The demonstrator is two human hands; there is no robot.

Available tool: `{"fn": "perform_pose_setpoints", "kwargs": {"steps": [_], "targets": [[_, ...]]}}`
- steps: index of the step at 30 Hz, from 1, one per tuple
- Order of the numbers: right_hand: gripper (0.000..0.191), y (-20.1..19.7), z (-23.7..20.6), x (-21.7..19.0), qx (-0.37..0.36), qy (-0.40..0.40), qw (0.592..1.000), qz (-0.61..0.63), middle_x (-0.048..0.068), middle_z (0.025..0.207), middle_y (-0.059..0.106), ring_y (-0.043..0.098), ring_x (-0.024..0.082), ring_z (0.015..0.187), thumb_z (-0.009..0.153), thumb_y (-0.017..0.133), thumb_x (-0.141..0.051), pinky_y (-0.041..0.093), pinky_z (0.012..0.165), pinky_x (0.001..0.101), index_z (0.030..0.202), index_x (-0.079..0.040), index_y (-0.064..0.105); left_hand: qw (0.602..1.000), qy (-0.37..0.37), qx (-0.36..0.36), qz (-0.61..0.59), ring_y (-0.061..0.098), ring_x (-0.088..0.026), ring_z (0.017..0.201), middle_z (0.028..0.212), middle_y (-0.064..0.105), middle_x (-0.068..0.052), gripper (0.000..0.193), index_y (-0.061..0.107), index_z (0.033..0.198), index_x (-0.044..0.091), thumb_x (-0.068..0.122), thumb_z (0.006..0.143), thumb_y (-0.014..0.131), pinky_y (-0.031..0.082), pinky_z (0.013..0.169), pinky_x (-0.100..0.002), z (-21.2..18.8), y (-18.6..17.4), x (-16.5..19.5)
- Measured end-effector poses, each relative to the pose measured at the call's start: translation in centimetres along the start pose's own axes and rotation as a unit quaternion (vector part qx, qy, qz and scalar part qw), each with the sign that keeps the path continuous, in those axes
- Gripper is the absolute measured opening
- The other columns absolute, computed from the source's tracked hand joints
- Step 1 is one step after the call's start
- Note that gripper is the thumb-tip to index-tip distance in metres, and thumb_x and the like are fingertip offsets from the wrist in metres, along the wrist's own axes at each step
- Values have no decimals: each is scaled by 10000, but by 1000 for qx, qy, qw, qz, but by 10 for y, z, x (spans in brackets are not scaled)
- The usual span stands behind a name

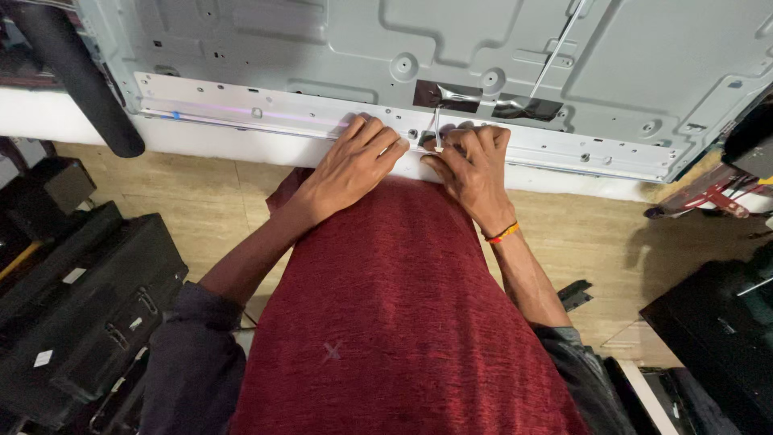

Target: The person sits at a workbench with a television lying face-down, its back cover removed. They handle a long thin white light strip, align it along the metal channel inside the TV frame, and press it into place section by section by hand. At the end they take a glue tube, open it, and apply glue to the strip area.

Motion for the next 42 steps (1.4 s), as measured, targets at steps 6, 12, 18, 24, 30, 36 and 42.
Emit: {"fn": "perform_pose_setpoints", "kwargs": {"steps": [6, 12, 18, 24, 30, 36, 42], "targets": [[240, 7, -5, 3, 22, 1, 1000, -22, 8, 1077, 617, 541, 228, 1024, 845, 877, -73, 343, 928, 437, 1047, -111, 753, 1000, 1, 24, 16, 544, -236, 1044, 1043, 575, -58, 284, 665, 1195, 30, 61, 915, 631, 442, 1034, -410, -2, 2, 2], [300, 9, -8, 5, 30, 25, 999, -19, 10, 1079, 622, 538, 237, 1027, 812, 880, -81, 341, 923, 438, 1076, -123, 743, 999, 12, 30, -19, 540, -233, 1037, 1061, 586, -53, 248, 668, 1172, 31, 72, 928, 648, 440, 984, -393, 9, 11, 10], [384, -2, -18, 8, 30, 74, 997, 18, 53, 1170, 626, 531, 277, 1094, 893, 902, -194, 373, 968, 441, 1196, -89, 690, 998, 6, 37, -51, 530, -231, 1033, 1029, 595, -26, 230, 695, 1156, 44, 86, 930, 693, 427, 980, -400, 9, 13, 9], [281, -1, -33, 9, 34, 102, 994, 3, 21, 1133, 633, 554, 278, 1154, 873, 915, -121, 423, 1015, 430, 1072, -128, 716, 998, 4, 23, -55, 540, -212, 1085, 1055, 600, -11, 240, 705, 1181, 61, 95, 943, 704, 415, 1022, -398, 1, 25, 7], [285, 5, -45, 14, 40, 114, 993, 11, 23, 1084, 616, 551, 285, 1111, 827, 934, -80, 454, 992, 443, 1038, -125, 747, 999, 3, 14, -32, 553, -192, 1127, 1116, 626, 0, 272, 715, 1199, 106, 148, 930, 702, 422, 1045, -419, -12, 37, 10], [284, 3, -50, 13, 27, 117, 992, 26, 19, 1073, 624, 553, 285, 1093, 816, 939, -79, 459, 971, 443, 1027, -124, 754, 998, 9, 52, -25, 605, -200, 1098, 1128, 666, -33, 198, 717, 1156, 114, 179, 970, 733, 435, 954, -387, -25, 32, 7], [270, 2, -44, 11, 33, 107, 993, 33, 5, 1019, 631, 535, 268, 1043, 811, 943, -100, 457, 952, 427, 1015, -131, 769, 999, 4, 30, -17, 626, -190, 1064, 1112, 678, -27, 197, 725, 1141, 98, 144, 949, 732, 430, 889, -351, -29, 28, 6]]}}
Point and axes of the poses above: each hand's wrist, its own z-axis towards the middle knuckle, its own y-axis out of the palm, x = y × z, the point moved 5 cm from there along z, towards the middle knuckle
